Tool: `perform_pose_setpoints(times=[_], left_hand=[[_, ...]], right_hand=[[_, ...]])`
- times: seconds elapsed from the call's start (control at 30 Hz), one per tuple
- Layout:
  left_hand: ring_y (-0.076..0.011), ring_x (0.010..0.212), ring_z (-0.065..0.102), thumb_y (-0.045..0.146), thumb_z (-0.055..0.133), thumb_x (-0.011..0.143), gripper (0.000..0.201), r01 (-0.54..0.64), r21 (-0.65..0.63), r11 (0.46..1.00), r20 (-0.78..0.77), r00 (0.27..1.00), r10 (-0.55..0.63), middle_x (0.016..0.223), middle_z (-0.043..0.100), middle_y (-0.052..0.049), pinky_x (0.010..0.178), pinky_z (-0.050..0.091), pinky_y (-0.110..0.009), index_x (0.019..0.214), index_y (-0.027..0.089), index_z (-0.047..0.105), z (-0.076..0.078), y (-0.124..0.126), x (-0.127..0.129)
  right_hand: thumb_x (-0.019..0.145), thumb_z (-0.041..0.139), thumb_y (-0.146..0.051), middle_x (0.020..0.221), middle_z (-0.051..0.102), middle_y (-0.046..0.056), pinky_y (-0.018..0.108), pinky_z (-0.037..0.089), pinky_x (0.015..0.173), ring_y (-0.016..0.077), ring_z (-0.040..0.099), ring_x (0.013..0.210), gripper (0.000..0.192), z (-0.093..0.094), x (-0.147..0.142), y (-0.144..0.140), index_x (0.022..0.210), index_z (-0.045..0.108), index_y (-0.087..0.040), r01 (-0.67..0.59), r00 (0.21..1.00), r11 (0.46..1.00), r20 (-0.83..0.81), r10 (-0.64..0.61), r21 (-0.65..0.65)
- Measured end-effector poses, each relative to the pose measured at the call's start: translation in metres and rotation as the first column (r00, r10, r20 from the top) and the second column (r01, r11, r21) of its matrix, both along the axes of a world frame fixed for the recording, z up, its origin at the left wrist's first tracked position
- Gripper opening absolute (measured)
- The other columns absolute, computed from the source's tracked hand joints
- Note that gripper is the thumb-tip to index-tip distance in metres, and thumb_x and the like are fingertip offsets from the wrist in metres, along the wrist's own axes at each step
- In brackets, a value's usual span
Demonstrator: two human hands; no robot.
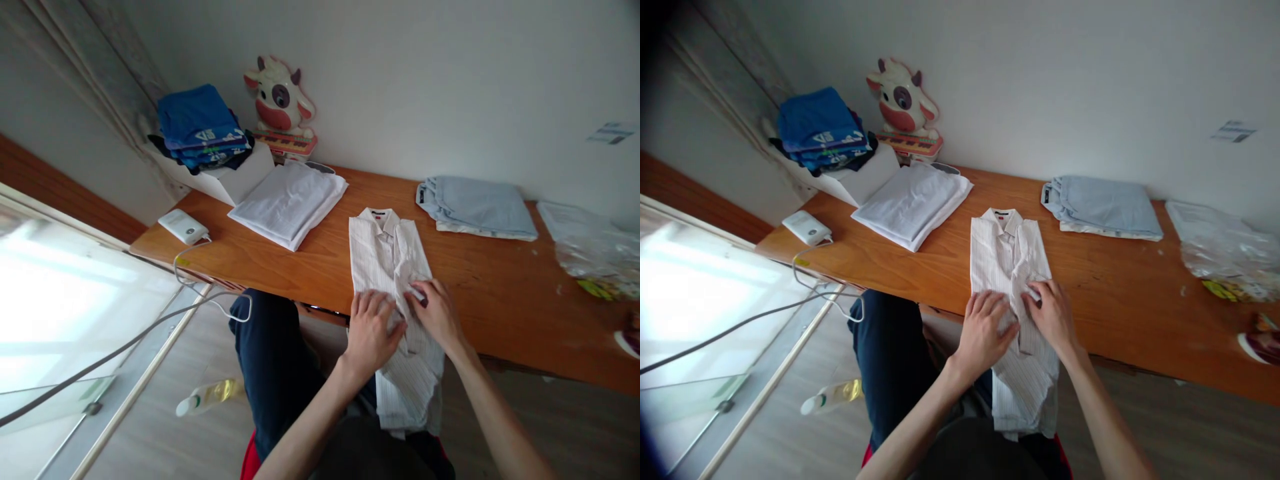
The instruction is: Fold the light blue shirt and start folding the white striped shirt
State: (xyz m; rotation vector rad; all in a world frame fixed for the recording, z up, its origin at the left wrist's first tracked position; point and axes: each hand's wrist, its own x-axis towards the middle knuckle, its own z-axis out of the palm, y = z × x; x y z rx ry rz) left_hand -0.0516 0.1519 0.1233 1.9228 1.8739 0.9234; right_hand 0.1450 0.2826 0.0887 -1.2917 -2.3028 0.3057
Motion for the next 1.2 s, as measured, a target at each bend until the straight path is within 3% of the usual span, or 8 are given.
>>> perform_pose_setpoints(times=[0.27, 0.4, 0.5, 0.6, 0.7, 0.9, 1.07, 1.2], left_hand=[[-0.035, 0.162, 0.038, 0.022, 0.073, 0.094, 0.037, 0.15, 0.007, 0.989, 0.102, 0.983, -0.15, 0.159, 0.062, -0.003, 0.137, 0.019, -0.067, 0.13, 0.029, 0.072, -0.009, -0.004, -0.012], [-0.026, 0.136, 0.064, 0.016, 0.059, 0.104, 0.032, -0.015, 0.093, 0.996, 0.303, 0.953, -0.014, 0.136, 0.076, -0.004, 0.125, 0.044, -0.055, 0.127, 0.031, 0.075, -0.015, -0.016, -0.027], [-0.0235, 0.11, 0.072, 0.017, 0.053, 0.107, 0.031, -0.23, 0.066, 0.971, 0.465, 0.868, 0.174, 0.117, 0.08, -0.006, 0.102, 0.056, -0.043, 0.116, 0.029, 0.08, -0.029, -0.032, -0.042], [-0.0225, 0.098, 0.072, 0.027, 0.057, 0.107, 0.021, -0.372, -0.021, 0.928, 0.651, 0.7, 0.295, 0.106, 0.078, -0.007, 0.09, 0.057, -0.036, 0.107, 0.024, 0.078, -0.045, -0.049, -0.06], [-0.0223, 0.098, 0.073, 0.036, 0.062, 0.105, 0.018, -0.491, -0.075, 0.868, 0.713, 0.582, 0.391, 0.107, 0.077, -0.006, 0.087, 0.056, -0.034, 0.108, 0.023, 0.074, -0.047, -0.066, -0.078], [-0.0275, 0.103, 0.074, 0.042, 0.073, 0.096, 0.031, -0.235, -0.144, 0.961, 0.502, 0.82, 0.275, 0.115, 0.077, -0.007, 0.089, 0.06, -0.042, 0.122, 0.026, 0.072, -0.029, -0.089, -0.077], [-0.0341, 0.129, 0.066, 0.032, 0.082, 0.084, 0.059, -0.33, -0.19, 0.925, 0.38, 0.844, 0.379, 0.138, 0.07, -0.011, 0.109, 0.053, -0.053, 0.139, 0.028, 0.06, -0.056, -0.093, -0.063], [-0.0268, 0.098, 0.073, 0.039, 0.064, 0.101, 0.017, -0.181, -0.297, 0.938, 0.556, 0.765, 0.324, 0.104, 0.077, -0.006, 0.088, 0.055, -0.04, 0.107, 0.024, 0.07, -0.064, -0.099, -0.06]], right_hand=[[0.103, 0.062, -0.047, 0.1, 0.071, 0.007, 0.042, 0.053, 0.087, 0.0261, 0.066, 0.09, 0.024, 0.003, 0.012, -0.01, 0.104, 0.068, -0.024, 0.088, 0.968, 0.99, -0.224, -0.11, -0.108], [0.098, 0.072, -0.049, 0.106, 0.071, 0.006, 0.036, 0.053, 0.086, 0.0229, 0.067, 0.093, 0.029, 0.02, 0.011, -0.038, 0.11, 0.065, -0.024, 0.186, 0.67, 0.963, -0.691, -0.271, -0.197], [0.1, 0.071, -0.044, 0.101, 0.069, 0.002, 0.031, 0.053, 0.08, 0.0185, 0.066, 0.086, 0.023, 0.043, 0.01, -0.082, 0.114, 0.063, -0.027, -0.017, 0.483, 0.957, -0.84, -0.246, -0.29], [0.099, 0.071, -0.056, 0.096, 0.072, 0.004, 0.032, 0.055, 0.08, 0.0185, 0.067, 0.08, 0.032, 0.067, 0.003, -0.128, 0.11, 0.068, -0.026, -0.524, 0.664, 0.753, -0.745, 0.068, -0.398], [0.101, 0.067, -0.06, 0.103, 0.077, 0.006, 0.038, 0.056, 0.094, 0.0227, 0.072, 0.093, 0.035, 0.079, -0.012, -0.146, 0.109, 0.074, -0.027, -0.655, 0.752, 0.548, -0.524, 0.4, -0.521], [0.107, 0.056, -0.05, 0.092, 0.074, 0.006, 0.04, 0.057, 0.08, 0.0258, 0.07, 0.085, 0.024, 0.042, -0.028, -0.104, 0.102, 0.068, -0.029, -0.091, 0.971, 0.953, -0.24, 0.019, -0.29], [0.098, 0.068, -0.057, 0.103, 0.073, 0.012, 0.051, 0.058, 0.086, 0.0341, 0.07, 0.096, 0.037, 0.011, -0.015, -0.087, 0.121, 0.065, -0.028, 0.09, 0.993, 0.993, -0.068, -0.096, -0.08], [0.103, 0.062, -0.052, 0.11, 0.073, 0.013, 0.052, 0.057, 0.088, 0.0352, 0.069, 0.102, 0.027, 0.005, -0.006, -0.085, 0.118, 0.065, -0.029, 0.053, 0.999, 0.996, -0.01, -0.053, -0.079]])
